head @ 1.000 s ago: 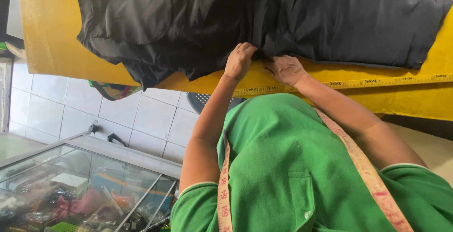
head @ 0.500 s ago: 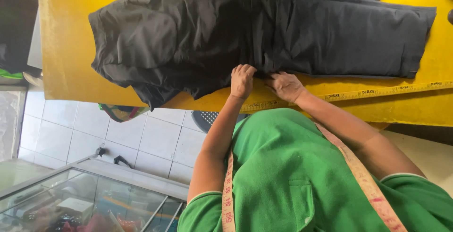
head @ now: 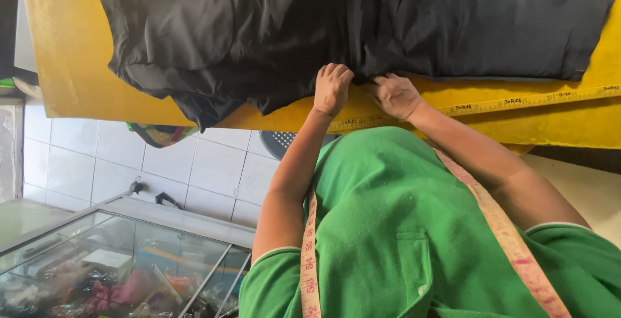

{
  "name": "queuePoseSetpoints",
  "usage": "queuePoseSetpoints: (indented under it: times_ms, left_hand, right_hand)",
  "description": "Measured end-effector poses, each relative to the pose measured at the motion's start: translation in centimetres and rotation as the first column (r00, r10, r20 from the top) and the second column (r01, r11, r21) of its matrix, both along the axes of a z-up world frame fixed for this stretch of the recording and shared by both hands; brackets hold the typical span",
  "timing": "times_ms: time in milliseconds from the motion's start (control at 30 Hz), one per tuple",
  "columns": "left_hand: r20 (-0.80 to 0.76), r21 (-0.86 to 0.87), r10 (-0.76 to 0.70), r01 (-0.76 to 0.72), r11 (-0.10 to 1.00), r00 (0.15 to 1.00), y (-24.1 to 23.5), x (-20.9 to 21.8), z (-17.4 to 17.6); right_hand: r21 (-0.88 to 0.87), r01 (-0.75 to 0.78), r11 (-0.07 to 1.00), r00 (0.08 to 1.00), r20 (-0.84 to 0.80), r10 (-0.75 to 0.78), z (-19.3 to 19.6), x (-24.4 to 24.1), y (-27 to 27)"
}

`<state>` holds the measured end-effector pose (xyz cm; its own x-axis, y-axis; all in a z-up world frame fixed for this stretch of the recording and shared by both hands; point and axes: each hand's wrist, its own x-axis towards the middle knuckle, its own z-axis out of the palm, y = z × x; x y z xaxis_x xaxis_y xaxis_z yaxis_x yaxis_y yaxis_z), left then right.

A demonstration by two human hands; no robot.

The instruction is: Measuring a piece of black fabric with a ruler, trimming it with scissors, and folding it for garment preparation.

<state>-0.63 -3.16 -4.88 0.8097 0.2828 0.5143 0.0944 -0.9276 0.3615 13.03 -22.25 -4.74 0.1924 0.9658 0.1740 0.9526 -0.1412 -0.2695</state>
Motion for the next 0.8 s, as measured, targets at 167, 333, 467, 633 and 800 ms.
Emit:
queuePoseSetpoints:
  times_ms: [167, 333, 467, 633, 800]
  left_hand:
    - [-0.019, 0.02, 0.044, -0.044, 0.999, 0.999, -0.3, 0.3, 0.2]
    - [-0.232, -0.034, 0.082, -0.092, 0.995, 0.969, 0.8, 0.4, 3.3]
    - [-0.524, -0.121, 0.029, -0.108, 0.987, 0.852, 2.6, 1.5, 5.8]
    - [-0.536, -0.279, -0.147, -0.01, 0.96, 0.831, 4.7, 0.7, 5.7]
    - [-0.368, -0.492, -0.276, 0.066, 0.868, 0.888, 7.7, -2.8, 6.8]
  right_hand:
    - [0.089, -0.178, 0.98, 0.937, 0.319, 0.141, 3.7, -0.7, 0.7]
    - [0.126, -0.115, 0.985, 0.97, 0.227, 0.084, 11.8, -1.6, 4.7]
    - [0.079, -0.051, 0.996, 0.993, -0.107, 0.059, 4.5, 2.4, 6.8]
    - [-0.132, -0.081, 0.988, 0.991, -0.119, 0.065, 5.1, 3.5, 8.0]
    - [-0.29, -0.108, 0.951, 0.989, -0.131, 0.073, 6.1, 3.8, 8.9]
